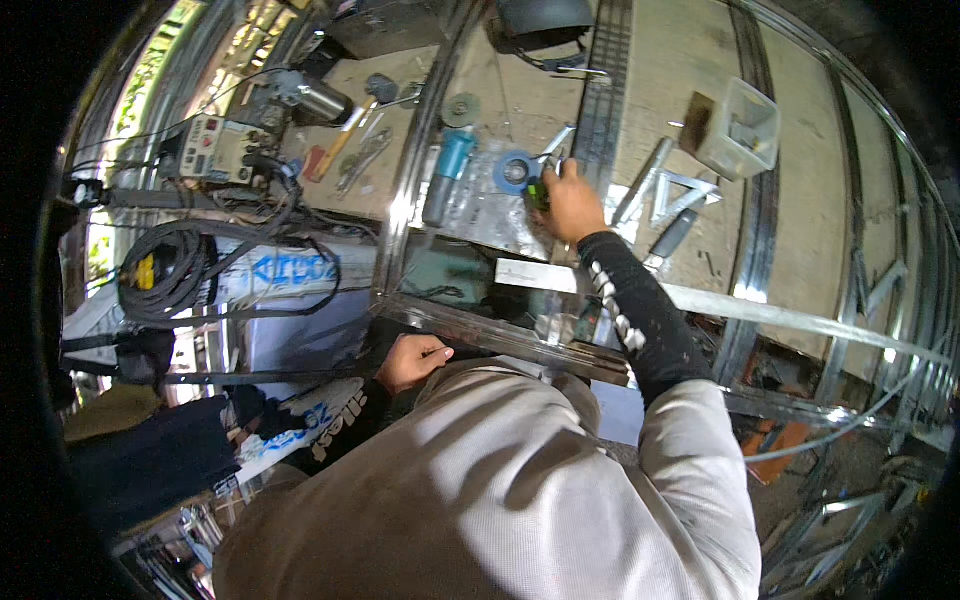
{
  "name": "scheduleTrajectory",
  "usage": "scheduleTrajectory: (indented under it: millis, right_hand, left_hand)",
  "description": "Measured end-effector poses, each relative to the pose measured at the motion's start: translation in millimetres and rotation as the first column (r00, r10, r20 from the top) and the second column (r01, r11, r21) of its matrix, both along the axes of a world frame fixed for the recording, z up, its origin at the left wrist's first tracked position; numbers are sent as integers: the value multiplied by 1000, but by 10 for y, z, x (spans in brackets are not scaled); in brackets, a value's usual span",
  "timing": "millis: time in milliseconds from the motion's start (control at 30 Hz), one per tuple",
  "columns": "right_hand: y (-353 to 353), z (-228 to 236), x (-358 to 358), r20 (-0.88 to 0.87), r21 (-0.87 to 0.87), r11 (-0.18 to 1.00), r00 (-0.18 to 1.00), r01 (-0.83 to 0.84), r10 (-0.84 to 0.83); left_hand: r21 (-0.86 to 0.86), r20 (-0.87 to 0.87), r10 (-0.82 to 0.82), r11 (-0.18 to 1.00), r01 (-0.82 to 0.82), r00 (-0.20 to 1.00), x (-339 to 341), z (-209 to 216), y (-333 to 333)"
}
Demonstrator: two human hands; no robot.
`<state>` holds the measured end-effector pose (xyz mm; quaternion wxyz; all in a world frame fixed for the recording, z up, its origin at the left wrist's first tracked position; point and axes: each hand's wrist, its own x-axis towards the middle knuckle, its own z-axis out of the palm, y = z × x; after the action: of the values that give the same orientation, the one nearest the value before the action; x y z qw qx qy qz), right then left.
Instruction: The person measures and marks a metal frame with a tape measure and marker, then uses an angle grinder to cut the metal, producing sparks. They also use a hammer to adjust the frame and a clamp to hold pieces in place.
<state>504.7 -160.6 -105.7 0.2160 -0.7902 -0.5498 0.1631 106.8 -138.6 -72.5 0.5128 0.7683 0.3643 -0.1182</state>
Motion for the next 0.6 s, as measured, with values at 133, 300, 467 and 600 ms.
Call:
scheduleTrajectory:
  millis: [133,300,467,600]
  right_hand:
    - [148,-294,232,0,184,980,997,-77,79]
    - [-482,-384,967,45,277,899,930,340,-366]
    - [-1032,-555,1221,325,7,869,821,495,-470]
    - [-1015,-718,1121,369,-23,833,779,553,-507]
  left_hand:
    - [215,-46,278,941,-262,959,-289,104,-102]
    - [150,146,517,832,-535,844,-669,-38,-330]
    - [332,100,352,870,-365,931,-860,-167,-349]
    - [286,197,296,894,-344,935,-648,-184,-218]
